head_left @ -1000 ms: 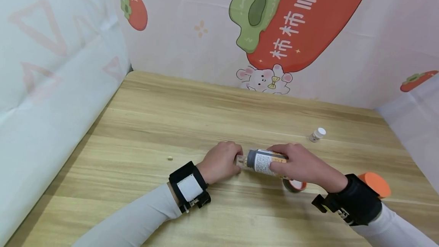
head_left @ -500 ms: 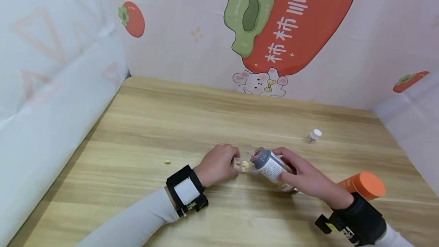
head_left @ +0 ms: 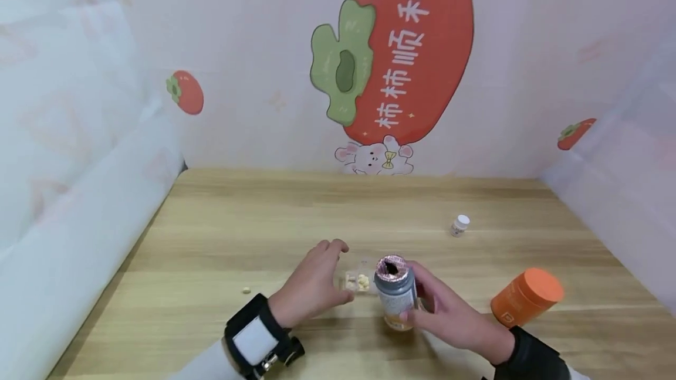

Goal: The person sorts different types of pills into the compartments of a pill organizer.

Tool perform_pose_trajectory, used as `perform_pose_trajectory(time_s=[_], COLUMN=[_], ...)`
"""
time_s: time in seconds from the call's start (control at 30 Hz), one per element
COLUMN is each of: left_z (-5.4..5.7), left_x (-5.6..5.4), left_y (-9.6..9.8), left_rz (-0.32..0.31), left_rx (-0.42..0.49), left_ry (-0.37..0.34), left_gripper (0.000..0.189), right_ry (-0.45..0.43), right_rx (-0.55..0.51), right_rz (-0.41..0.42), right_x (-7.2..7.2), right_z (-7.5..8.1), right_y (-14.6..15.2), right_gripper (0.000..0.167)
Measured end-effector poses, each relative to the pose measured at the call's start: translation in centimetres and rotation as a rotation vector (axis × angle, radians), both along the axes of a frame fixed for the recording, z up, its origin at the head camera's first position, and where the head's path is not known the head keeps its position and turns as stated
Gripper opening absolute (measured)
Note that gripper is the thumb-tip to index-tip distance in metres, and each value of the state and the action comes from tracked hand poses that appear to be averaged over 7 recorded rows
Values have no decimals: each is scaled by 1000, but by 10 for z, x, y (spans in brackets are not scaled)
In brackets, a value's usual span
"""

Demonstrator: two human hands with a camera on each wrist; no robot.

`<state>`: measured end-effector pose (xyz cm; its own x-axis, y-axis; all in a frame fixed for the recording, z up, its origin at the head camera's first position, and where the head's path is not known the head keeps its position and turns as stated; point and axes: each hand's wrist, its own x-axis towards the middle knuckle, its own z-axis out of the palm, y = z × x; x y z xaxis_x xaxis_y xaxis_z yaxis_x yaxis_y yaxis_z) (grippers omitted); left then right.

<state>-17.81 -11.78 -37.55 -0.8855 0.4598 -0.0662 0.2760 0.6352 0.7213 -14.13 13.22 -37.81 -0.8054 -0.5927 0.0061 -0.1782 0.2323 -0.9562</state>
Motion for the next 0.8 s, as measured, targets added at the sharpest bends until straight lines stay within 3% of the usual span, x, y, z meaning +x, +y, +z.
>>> perform_pose_trajectory(time_s=[0.17,0.37,0.53,0.63,0.7,0.8], left_z=[9,-3,-10,-9,-9,-8], left_x=[13,24,27,26,26,26], left_y=[0,15,24,27,27,27], left_rz=[-120,-255,-241,-220,-216,-212], left_rx=[210,347,380,384,386,387], left_ry=[-149,-204,-155,-126,-128,-149], left_gripper=[62,52,49,47,46,47], right_ry=[7,-10,52,109,176,323], right_rx=[129,170,181,228,298,518], right_rz=[-45,-77,-79,-68,-82,-170], right_x=[13,24,24,22,20,15], right_z=[-12,-27,-31,-23,-12,5], right_y=[-3,-4,-6,-3,4,18], right_gripper=[60,57,55,63,66,60])
